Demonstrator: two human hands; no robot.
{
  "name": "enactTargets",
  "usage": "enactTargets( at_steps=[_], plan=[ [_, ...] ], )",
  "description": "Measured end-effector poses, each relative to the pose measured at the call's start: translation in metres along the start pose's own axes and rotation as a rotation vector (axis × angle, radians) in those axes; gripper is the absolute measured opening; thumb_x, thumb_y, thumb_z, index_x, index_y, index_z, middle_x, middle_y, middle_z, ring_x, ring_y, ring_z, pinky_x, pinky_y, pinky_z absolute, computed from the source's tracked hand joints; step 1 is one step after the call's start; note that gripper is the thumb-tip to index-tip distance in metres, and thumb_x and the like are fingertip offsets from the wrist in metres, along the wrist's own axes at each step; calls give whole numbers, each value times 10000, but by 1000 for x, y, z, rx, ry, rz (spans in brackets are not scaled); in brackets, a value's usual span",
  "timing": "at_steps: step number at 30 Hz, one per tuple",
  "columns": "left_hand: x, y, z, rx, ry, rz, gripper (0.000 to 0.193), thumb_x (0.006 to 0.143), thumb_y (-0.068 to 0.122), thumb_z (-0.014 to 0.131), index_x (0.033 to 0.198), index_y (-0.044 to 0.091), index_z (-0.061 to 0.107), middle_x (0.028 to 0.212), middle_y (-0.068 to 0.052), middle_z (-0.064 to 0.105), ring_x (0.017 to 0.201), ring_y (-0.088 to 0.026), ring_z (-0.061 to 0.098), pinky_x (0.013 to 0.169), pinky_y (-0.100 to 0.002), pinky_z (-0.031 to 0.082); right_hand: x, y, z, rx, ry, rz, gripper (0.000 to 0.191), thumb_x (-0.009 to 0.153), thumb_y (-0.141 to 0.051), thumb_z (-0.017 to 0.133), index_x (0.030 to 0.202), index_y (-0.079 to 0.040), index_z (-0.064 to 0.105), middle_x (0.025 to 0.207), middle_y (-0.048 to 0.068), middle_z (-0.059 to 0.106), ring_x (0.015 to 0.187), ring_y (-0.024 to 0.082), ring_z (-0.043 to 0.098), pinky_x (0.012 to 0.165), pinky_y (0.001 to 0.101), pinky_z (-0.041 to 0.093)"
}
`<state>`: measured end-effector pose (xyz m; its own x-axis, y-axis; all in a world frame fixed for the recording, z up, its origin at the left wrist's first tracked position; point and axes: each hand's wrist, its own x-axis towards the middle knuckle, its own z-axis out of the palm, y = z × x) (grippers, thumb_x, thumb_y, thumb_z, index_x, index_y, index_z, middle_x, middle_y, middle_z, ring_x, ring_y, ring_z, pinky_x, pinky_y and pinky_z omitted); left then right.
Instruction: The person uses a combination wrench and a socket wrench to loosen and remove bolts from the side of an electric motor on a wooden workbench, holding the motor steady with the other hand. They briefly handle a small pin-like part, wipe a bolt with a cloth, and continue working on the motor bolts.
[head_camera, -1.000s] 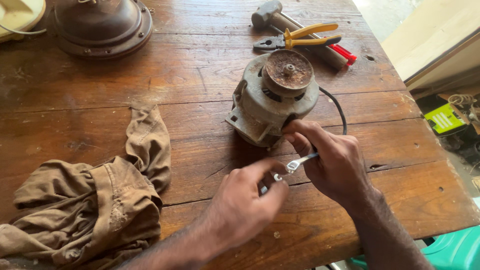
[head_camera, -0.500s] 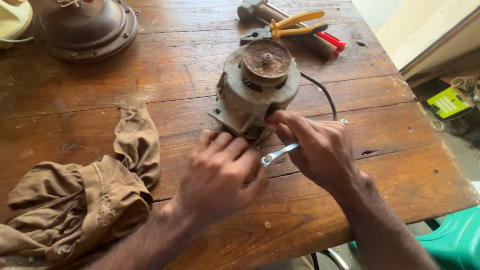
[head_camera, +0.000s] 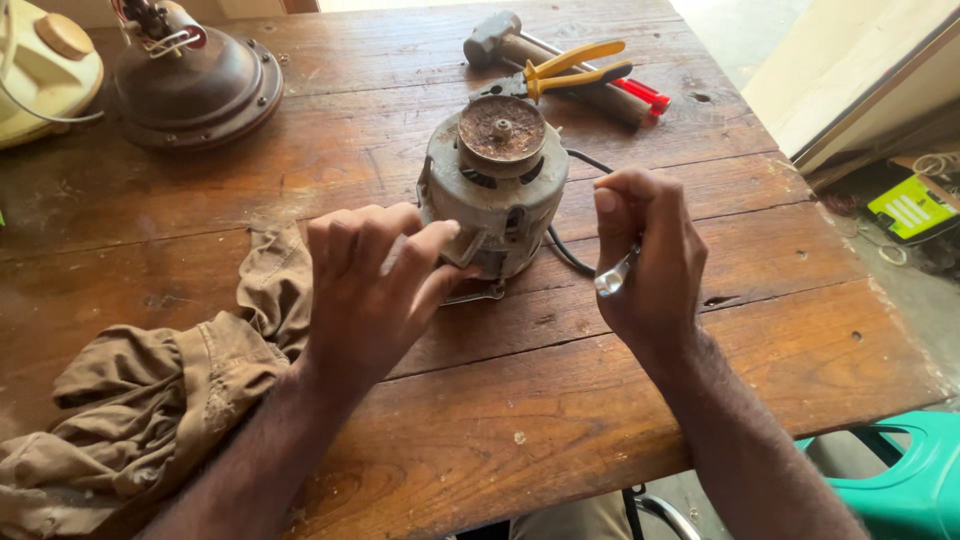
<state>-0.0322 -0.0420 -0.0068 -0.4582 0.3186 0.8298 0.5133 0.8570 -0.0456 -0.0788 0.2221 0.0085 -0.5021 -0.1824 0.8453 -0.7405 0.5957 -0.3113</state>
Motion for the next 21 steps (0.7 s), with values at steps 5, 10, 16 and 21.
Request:
enactTargets(
  at_steps=[5,10,16,21],
  plan=[
    [-1,4,0,-115,57,-98,409,868,342,903,1134,139,669,1119,-24,572,1043,-202,477,912,-415,368,11,-4,5,3,-34,8,84,1145,-117,565,1164,-36,554,965,72,703,742,128,642,625,286,538],
    [7,4,0,-68,131,-51,302,892,308,903,1010,150,674,1088,-14,574,1019,-203,471,895,-410,361,16,-23,0,-19,-50,-128,62,1124,-72,606,1159,-32,576,1149,95,749,952,233,612,878,383,524],
    [3,9,-2,-36,119,-82,255,906,321,868,972,167,675,1087,3,578,1031,-207,476,896,-420,364,20,-29,-3,-40,-31,-92,58,1140,-97,603,1157,-45,584,1164,76,768,953,214,621,872,369,531],
    [16,4,8,37,151,-39,187,968,262,813,1105,148,755,1138,2,632,1048,-195,503,894,-397,383,24,-16,1,-33,-44,-68,95,1146,-139,567,1143,-45,565,1175,90,772,895,185,617,797,346,542]
  ],
)
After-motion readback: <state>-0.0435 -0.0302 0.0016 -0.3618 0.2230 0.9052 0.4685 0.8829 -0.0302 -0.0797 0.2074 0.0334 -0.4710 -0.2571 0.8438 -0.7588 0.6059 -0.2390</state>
